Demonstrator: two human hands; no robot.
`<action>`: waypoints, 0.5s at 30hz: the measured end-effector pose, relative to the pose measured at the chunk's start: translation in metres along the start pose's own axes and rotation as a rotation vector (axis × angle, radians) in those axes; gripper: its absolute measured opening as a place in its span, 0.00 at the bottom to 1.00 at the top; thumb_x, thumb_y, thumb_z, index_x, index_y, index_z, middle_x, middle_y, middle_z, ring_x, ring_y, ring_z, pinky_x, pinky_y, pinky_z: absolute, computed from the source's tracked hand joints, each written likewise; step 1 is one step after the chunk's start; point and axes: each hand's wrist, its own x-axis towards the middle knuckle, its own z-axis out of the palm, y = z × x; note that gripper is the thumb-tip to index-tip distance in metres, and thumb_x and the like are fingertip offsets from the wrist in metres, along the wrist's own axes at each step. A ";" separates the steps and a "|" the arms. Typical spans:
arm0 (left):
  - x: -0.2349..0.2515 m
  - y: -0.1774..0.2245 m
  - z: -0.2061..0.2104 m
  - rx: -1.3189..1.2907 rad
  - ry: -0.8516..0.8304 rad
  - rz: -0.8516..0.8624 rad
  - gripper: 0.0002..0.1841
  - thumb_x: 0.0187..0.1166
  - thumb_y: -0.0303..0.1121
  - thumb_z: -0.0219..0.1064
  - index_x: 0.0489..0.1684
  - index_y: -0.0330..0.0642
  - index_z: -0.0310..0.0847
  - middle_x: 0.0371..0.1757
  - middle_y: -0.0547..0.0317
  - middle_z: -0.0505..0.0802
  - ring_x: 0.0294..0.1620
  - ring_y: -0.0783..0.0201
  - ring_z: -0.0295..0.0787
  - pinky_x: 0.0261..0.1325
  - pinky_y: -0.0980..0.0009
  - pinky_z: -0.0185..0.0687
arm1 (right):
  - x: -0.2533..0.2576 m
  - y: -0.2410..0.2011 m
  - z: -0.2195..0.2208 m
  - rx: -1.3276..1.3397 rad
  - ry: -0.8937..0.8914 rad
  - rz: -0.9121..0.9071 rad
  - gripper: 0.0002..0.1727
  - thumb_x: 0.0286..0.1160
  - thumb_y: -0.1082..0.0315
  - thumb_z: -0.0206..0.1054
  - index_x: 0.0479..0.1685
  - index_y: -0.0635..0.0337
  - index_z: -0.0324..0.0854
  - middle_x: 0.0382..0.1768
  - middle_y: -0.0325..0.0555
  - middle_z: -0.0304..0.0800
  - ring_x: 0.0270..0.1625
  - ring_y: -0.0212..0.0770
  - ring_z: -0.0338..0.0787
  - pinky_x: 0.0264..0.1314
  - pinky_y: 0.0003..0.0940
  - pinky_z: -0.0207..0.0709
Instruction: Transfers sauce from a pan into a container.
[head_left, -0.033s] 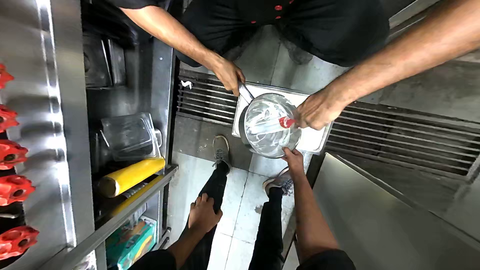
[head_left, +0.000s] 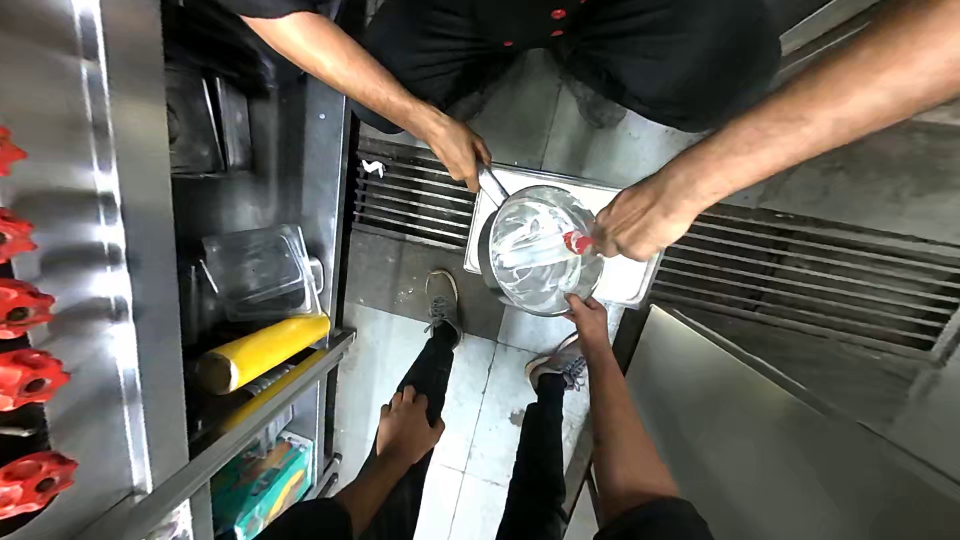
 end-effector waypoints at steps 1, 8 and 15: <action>0.000 0.000 0.000 0.007 0.000 -0.001 0.35 0.78 0.62 0.59 0.76 0.46 0.79 0.86 0.47 0.72 0.88 0.46 0.65 0.81 0.43 0.65 | 0.000 0.002 -0.001 0.001 -0.002 -0.004 0.14 0.82 0.62 0.69 0.46 0.68 0.80 0.39 0.52 0.84 0.38 0.40 0.84 0.48 0.40 0.82; -0.001 0.000 -0.002 0.005 0.006 -0.004 0.35 0.78 0.62 0.60 0.75 0.45 0.79 0.86 0.47 0.72 0.87 0.46 0.65 0.81 0.44 0.66 | -0.005 0.004 0.005 0.049 0.021 -0.013 0.11 0.81 0.64 0.70 0.39 0.66 0.81 0.34 0.47 0.83 0.35 0.36 0.82 0.45 0.36 0.81; 0.001 0.000 0.001 0.000 0.013 -0.001 0.35 0.77 0.62 0.60 0.74 0.46 0.80 0.84 0.48 0.74 0.86 0.46 0.67 0.80 0.45 0.67 | -0.005 0.002 0.013 -0.003 0.024 0.000 0.12 0.80 0.63 0.70 0.39 0.64 0.81 0.34 0.47 0.82 0.35 0.37 0.81 0.45 0.38 0.79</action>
